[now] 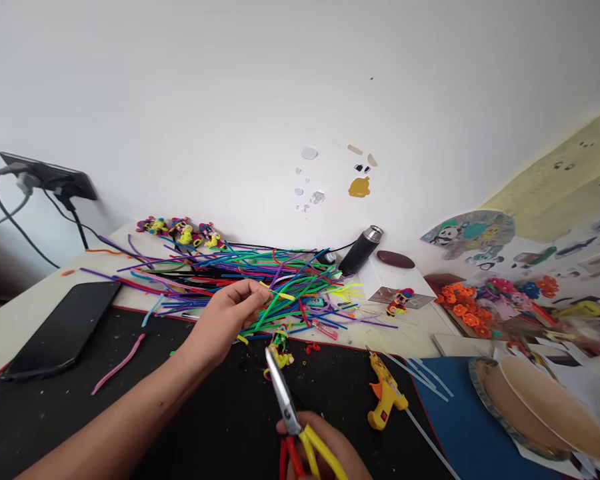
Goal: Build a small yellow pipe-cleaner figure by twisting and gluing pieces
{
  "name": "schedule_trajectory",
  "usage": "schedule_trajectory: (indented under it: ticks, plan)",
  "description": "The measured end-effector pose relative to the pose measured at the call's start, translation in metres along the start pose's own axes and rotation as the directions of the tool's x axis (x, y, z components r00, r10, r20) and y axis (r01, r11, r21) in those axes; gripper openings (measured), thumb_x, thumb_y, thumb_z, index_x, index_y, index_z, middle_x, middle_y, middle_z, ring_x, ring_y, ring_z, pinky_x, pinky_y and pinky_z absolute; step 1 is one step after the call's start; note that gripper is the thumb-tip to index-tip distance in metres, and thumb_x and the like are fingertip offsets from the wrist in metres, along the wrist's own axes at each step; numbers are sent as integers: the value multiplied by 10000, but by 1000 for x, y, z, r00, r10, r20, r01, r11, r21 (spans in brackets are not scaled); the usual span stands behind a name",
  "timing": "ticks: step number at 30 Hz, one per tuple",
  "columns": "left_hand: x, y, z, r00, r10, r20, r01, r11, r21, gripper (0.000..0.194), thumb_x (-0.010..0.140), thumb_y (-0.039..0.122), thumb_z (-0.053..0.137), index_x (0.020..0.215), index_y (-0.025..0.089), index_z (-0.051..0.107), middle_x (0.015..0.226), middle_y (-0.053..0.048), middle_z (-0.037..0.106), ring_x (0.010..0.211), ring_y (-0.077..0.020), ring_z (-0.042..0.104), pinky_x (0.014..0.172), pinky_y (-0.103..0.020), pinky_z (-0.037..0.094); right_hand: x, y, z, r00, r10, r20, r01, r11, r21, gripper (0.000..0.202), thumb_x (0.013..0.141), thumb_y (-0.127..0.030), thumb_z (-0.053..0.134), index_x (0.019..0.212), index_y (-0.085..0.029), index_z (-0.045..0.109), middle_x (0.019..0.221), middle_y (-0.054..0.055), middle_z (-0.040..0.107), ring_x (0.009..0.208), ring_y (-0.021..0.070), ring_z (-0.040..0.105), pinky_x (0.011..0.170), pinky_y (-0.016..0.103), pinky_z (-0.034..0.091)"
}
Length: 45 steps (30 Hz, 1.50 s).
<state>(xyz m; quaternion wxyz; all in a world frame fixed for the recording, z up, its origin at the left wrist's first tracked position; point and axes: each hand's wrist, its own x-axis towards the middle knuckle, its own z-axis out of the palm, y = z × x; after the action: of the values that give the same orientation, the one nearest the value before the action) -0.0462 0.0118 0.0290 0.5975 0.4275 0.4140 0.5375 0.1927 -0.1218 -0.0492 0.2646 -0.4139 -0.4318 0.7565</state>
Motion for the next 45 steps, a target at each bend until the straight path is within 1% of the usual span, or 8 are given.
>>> schedule_trajectory:
  ticks: [2, 7, 9, 18, 25, 29, 37, 45]
  plan:
    - [-1, -1, 1, 1000, 4, -8, -4, 1000, 1, 366, 861, 495, 779, 754, 191, 604, 591, 79, 387, 543, -93, 249, 518, -260, 189, 3, -13, 5, 996, -89, -22, 90, 995, 38, 827, 717, -667, 876, 1331, -198, 579, 700, -2, 625, 550, 122, 545, 524, 219, 359]
    - [-4, -5, 6, 1000, 8, -19, -7, 1000, 28, 374, 869, 494, 759, 739, 195, 576, 580, 82, 371, 546, -96, 248, 523, -258, 190, 26, -27, 21, 974, -228, -8, 228, 973, 27, 700, 834, -752, 727, 1218, -201, 527, 703, -29, 603, 351, 41, 397, 375, 163, 254]
    - [-4, -6, 7, 1000, 4, -26, -3, 999, 42, 374, 869, 501, 744, 737, 198, 570, 574, 80, 380, 545, -99, 256, 524, -258, 201, 34, -27, 24, 967, -253, -21, 253, 967, 26, 695, 845, -753, 717, 1214, -200, 516, 748, -23, 619, 337, 22, 387, 352, 149, 253]
    - [-4, -10, 13, 1000, 4, 3, -5, 975, 223, 372, 851, 519, 719, 715, 201, 583, 602, 74, 403, 570, -112, 278, 520, -256, 230, 38, -26, 20, 958, -270, -94, 269, 963, -21, 708, 860, -722, 733, 1287, -192, 537, 819, 1, 647, 384, 20, 453, 375, 146, 309]
    - [-6, -12, 12, 1000, -18, -19, 21, 984, 177, 345, 872, 505, 701, 743, 206, 588, 574, 88, 376, 549, -110, 249, 512, -262, 208, 37, -26, 24, 960, -248, -127, 245, 969, -43, 698, 853, -718, 743, 1284, -204, 550, 812, -26, 596, 408, 17, 432, 387, 148, 321]
    - [-4, -15, 10, 999, -12, -35, 19, 976, 215, 343, 876, 492, 695, 728, 208, 570, 582, 86, 380, 556, -112, 250, 517, -262, 212, 37, -21, 25, 958, -261, -117, 258, 965, -46, 718, 839, -727, 750, 1288, -207, 542, 808, -28, 587, 414, 21, 429, 384, 146, 316]
    - [-6, -14, 13, 1000, 17, -10, -12, 934, 356, 343, 850, 515, 665, 722, 204, 595, 617, 64, 442, 578, -124, 345, 542, -257, 284, 41, -16, 23, 954, -271, -130, 272, 962, -8, 743, 824, -720, 769, 1306, -204, 538, 804, -29, 592, 399, 19, 433, 379, 142, 314]
    - [-8, -11, 16, 996, -44, 75, 4, 885, 465, 331, 851, 533, 604, 771, 212, 610, 672, 29, 567, 635, -167, 503, 605, -277, 389, 44, -5, 21, 941, -287, -179, 292, 956, 1, 696, 838, -704, 761, 1280, -210, 548, 801, -26, 598, 379, 28, 440, 351, 140, 302]
